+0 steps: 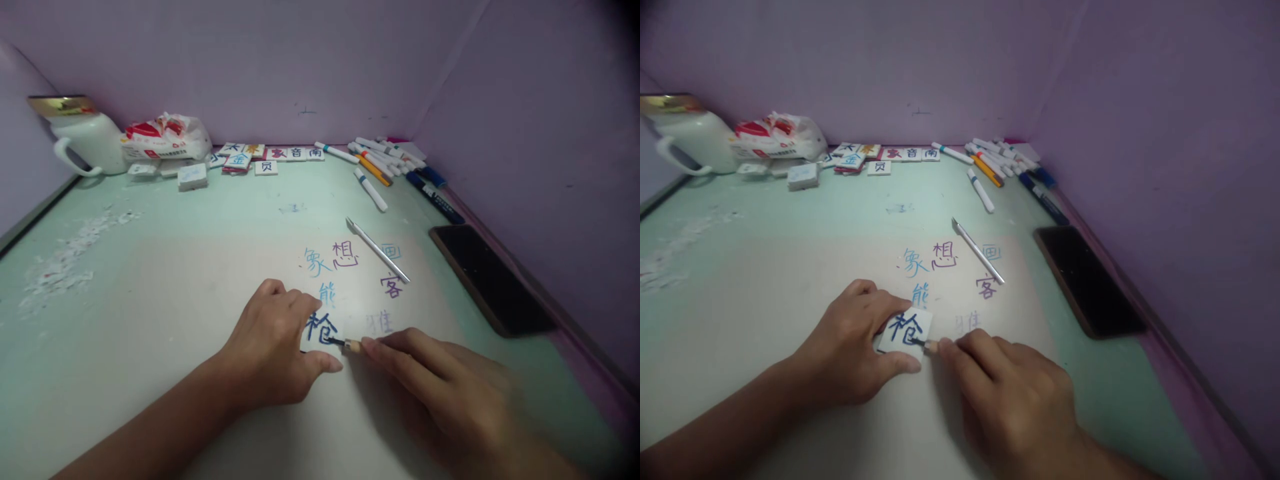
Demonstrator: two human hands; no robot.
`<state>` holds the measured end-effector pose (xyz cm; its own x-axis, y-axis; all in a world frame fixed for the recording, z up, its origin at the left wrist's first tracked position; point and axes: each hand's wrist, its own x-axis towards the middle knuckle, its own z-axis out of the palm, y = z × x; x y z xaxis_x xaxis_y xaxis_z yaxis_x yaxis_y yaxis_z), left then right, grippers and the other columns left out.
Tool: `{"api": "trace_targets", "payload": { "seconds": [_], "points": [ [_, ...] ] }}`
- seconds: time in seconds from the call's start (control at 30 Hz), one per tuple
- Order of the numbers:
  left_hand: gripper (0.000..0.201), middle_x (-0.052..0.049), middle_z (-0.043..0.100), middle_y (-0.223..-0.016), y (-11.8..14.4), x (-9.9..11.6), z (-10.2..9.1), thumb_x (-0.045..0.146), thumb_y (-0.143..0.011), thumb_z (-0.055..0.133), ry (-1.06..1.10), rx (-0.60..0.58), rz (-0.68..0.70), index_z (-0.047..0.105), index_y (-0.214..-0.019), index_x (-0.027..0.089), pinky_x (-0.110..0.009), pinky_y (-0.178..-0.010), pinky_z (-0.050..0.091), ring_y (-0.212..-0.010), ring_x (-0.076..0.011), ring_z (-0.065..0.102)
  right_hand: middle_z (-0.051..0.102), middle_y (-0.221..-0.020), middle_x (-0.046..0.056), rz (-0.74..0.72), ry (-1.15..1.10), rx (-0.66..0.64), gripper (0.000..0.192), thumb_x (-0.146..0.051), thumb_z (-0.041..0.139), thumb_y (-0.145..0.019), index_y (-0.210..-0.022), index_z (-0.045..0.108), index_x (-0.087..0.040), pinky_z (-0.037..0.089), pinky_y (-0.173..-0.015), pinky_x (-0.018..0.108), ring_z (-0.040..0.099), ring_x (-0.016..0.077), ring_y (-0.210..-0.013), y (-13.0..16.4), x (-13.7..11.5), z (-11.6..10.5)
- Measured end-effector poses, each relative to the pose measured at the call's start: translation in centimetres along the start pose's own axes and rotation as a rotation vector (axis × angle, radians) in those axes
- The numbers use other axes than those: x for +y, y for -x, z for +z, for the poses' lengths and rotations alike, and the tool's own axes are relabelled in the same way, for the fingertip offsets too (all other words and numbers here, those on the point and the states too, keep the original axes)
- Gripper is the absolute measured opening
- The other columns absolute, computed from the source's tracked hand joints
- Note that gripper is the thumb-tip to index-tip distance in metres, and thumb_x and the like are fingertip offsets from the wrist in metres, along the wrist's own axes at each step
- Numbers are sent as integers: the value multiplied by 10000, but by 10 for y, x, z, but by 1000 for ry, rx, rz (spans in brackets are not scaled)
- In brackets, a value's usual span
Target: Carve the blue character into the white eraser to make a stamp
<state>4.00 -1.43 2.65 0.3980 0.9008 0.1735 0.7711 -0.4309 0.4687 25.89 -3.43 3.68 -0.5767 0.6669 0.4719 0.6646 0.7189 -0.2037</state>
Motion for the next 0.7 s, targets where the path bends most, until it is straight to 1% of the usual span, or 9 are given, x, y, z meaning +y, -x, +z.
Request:
{"api": "trace_targets", "payload": {
  "seconds": [0.1, 0.2, 0.27, 0.4, 0.47, 0.53, 0.63, 0.7],
  "points": [
    [482, -69, 658, -767, 0, 0, 0, 459, -633, 771, -3, -13, -32, 615, -961, 143, -412, -703, 435, -742, -236, 488, 715, -778, 29, -22, 27, 34, 264, -69, 483, -872, -1044, 650, -179, 418, -500, 277, 620, 145, -576, 6, 2, 4],
    [470, -68, 664, -778, 1, 0, 0, 454, -633, 770, 3, -13, -31, 613, -955, 150, -421, -715, 436, -735, -234, 486, 724, -839, 32, -11, 31, 28, 290, -71, 482, -875, -1080, 643, -198, 430, -548, 293, 631, 153, -631, 9, 3, 6],
    [468, -64, 660, -772, 0, 0, 0, 461, -629, 768, 6, -17, -37, 613, -951, 159, -423, -718, 436, -731, -233, 483, 722, -833, 27, 3, 19, 21, 310, -55, 479, -863, -1078, 644, -206, 432, -540, 292, 634, 154, -629, 8, 3, 6],
    [472, -67, 658, -773, 0, 0, 0, 474, -629, 768, 9, -33, -55, 615, -945, 159, -423, -719, 432, -741, -235, 474, 711, -797, 31, 30, -42, 20, 304, -55, 462, -845, -1015, 664, -206, 448, -490, 270, 637, 152, -592, 0, 5, 1],
    [485, -72, 662, -780, 1, 0, 1, 483, -628, 768, 11, -29, -55, 615, -946, 151, -418, -708, 429, -747, -239, 470, 704, -800, 38, 68, -101, 34, 260, -76, 485, -845, -976, 674, -198, 467, -488, 248, 641, 141, -596, -5, 8, -2],
    [490, -69, 662, -782, 2, 0, 2, 495, -629, 763, 11, -25, -55, 613, -949, 157, -409, -696, 425, -749, -241, 468, 694, -803, 41, 140, -186, 49, 206, -97, 524, -850, -951, 676, -192, 475, -486, 219, 645, 130, -614, -9, 12, -6],
    [467, -54, 652, -758, 2, 1, 2, 506, -642, 747, -8, -19, -53, 604, -938, 175, -403, -698, 415, -727, -232, 470, 668, -759, 31, 253, -329, 51, 153, -132, 545, -869, -952, 662, -186, 429, -420, 195, 608, 109, -564, -13, 14, -10],
    [452, -48, 647, -737, 2, 1, 2, 507, -654, 736, -22, -13, -45, 595, -924, 174, -407, -705, 408, -692, -218, 472, 648, -715, 22, 294, -391, 45, 134, -153, 551, -876, -953, 656, -182, 399, -397, 199, 576, 105, -527, -14, 15, -9]
  ]
}}
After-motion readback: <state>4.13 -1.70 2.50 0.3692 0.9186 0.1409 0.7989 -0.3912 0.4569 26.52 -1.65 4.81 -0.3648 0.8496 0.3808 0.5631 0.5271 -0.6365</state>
